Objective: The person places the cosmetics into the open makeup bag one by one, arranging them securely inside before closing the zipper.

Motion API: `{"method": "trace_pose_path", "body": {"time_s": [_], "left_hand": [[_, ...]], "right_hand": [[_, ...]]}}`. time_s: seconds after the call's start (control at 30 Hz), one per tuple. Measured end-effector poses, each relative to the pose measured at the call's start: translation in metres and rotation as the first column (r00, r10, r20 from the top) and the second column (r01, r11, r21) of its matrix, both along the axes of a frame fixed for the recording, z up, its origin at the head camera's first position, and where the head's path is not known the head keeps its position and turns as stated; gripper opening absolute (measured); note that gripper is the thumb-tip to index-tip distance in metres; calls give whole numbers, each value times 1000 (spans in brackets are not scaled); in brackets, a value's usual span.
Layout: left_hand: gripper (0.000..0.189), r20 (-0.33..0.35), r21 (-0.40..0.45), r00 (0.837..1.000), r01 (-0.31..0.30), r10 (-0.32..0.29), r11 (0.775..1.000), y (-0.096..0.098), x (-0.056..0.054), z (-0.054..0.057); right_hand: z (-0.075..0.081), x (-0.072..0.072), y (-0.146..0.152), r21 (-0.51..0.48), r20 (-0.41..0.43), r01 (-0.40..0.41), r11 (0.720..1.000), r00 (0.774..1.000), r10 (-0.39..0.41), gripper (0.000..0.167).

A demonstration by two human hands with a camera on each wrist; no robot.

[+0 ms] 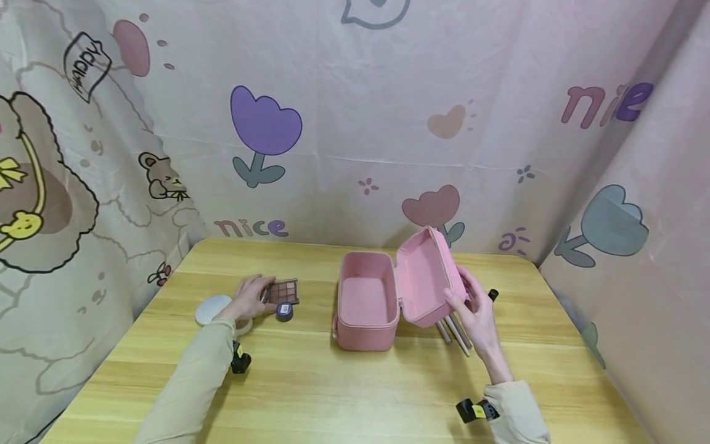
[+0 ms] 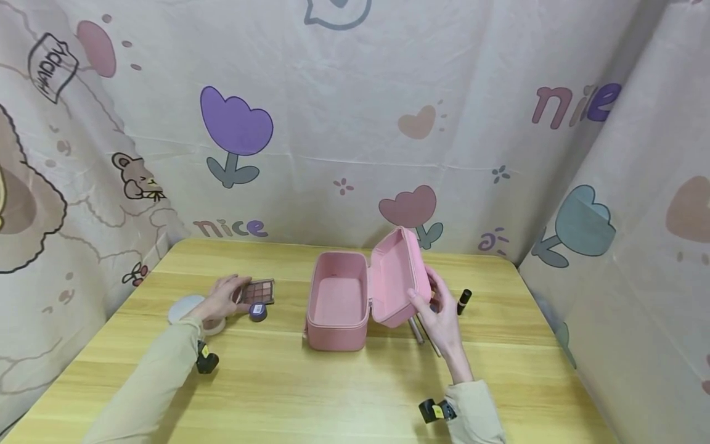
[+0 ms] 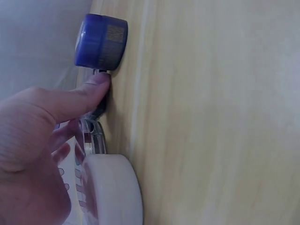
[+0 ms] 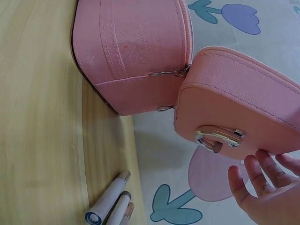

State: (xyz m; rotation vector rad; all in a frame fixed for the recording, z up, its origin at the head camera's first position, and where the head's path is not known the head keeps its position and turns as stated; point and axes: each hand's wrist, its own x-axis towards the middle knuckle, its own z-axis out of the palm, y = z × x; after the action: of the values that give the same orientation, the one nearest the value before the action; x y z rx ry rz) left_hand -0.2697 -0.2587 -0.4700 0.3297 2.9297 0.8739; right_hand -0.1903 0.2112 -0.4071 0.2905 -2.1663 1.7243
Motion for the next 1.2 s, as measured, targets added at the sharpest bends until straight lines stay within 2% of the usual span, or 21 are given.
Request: {"method": "trace_pose_path", "body": {"time_s": [0.2,0.3,0.47,0.67,0.87,1.2], "left_hand": [[76,-90,0,996,-28,28,1000,1,0,0],[78,-65,77,997,-45,50,996,3,0,2],[85,21,250,998,-68,65,966,5,-4,6],[86,0,278,996,-82,85,957,8,-8,12],[85,-46,289,995,-66,83,955,14,-10,17],[83,-62,377,998,3,22,926,32,-14,32]], "right_hand": [[0,-1,0,0,2,-3,1000,1000,3,58],[0,-2,0,-3,2,-3,1000,1000,3,57],[0,-2,0,-10,2,-7,1000,1000,7,57],[-1,-1,0,-13,8,-7,1000,1000,8,58],[-1,0,1,-17,14,-3,1000,1000,4,57],[0,0,0,-24,25,-5,1000,1000,6,57]]}}
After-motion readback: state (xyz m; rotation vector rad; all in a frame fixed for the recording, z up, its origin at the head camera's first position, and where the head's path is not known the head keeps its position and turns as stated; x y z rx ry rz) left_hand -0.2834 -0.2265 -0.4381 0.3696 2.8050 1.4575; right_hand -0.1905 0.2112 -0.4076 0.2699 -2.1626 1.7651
